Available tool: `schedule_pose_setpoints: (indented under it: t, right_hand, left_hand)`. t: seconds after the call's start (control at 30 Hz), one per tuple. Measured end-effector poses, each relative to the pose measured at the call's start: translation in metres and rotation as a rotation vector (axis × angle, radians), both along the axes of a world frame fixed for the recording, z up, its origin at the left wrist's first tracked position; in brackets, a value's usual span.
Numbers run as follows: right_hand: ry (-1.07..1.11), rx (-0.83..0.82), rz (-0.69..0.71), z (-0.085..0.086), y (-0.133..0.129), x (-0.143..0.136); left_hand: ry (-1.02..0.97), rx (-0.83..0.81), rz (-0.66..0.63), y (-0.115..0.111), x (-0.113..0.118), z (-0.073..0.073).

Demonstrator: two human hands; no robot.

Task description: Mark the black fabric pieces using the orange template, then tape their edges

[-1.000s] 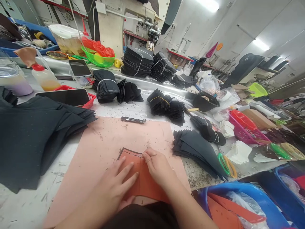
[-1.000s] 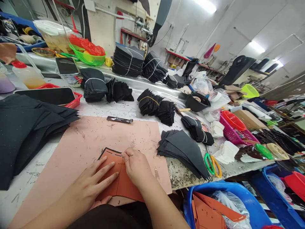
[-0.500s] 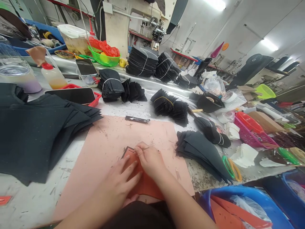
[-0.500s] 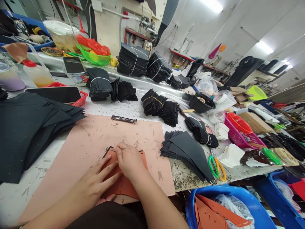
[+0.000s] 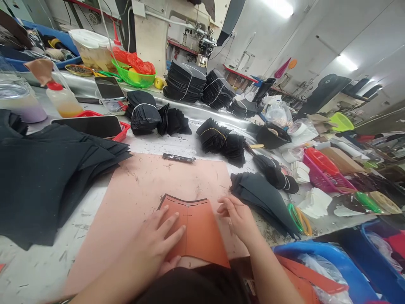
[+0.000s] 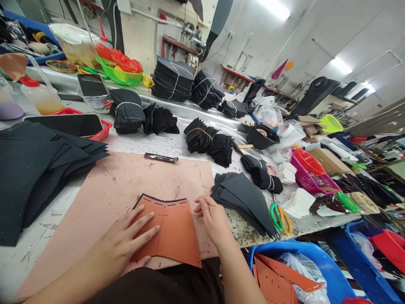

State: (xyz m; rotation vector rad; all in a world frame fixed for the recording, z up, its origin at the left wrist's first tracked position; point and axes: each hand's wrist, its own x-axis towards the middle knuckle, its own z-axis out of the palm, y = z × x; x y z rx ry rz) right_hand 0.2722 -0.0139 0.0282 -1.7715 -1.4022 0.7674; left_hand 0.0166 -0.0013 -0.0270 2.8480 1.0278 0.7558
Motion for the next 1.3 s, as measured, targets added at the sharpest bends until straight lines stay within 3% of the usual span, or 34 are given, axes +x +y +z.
schedule_pose_setpoints:
  t: [0.17, 0.33, 0.53, 0.63, 0.73, 0.83, 0.93, 1.03, 1.13, 1.2, 1.3]
  right_hand:
    - [-0.006, 0.007, 0.01, -0.003, -0.023, -0.013]
    - [0.066, -0.05, -0.077, 0.0, -0.023, -0.028]
    - [0.391, 0.011, -0.2, -0.004, -0.023, -0.025]
    - [0.077, 0.052, -0.174, -0.005, -0.03, -0.033]
    - [-0.367, 0.26, -0.071, -0.003, -0.038, -0.048]
    - [-0.416, 0.397, 0.007, 0.002, -0.042, -0.053]
    - [-0.168, 0.427, -0.036, 0.015, -0.036, -0.026]
    - [-0.075, 0.4, -0.235, 0.034, -0.028, 0.037]
    - [-0.093, 0.329, -0.618, 0.046, -0.024, 0.11]
    - [-0.119, 0.289, -0.725, 0.046, -0.028, 0.146]
    - [-0.154, 0.297, -0.819, 0.039, -0.038, 0.167]
  left_hand:
    - [0.089, 0.097, -0.048, 0.008, -0.006, 0.001]
    - [0.079, 0.23, -0.107, 0.021, -0.011, -0.005]
    - [0.003, 0.375, -0.171, 0.031, -0.007, 0.005]
    - [-0.025, 0.378, -0.179, 0.035, -0.005, 0.005]
    - [-0.037, 0.326, -0.179, 0.036, -0.005, 0.0]
    - [-0.049, 0.228, -0.134, 0.035, -0.01, -0.004]
    - [-0.137, 0.083, -0.007, 0.032, -0.018, -0.003]
    - [-0.128, 0.02, 0.014, 0.033, -0.023, 0.0]
    - [-0.009, 0.133, -0.104, 0.039, -0.021, 0.0]
    - [0.047, 0.249, -0.191, 0.041, -0.016, 0.001]
    - [0.047, 0.332, -0.155, 0.034, -0.007, 0.003]
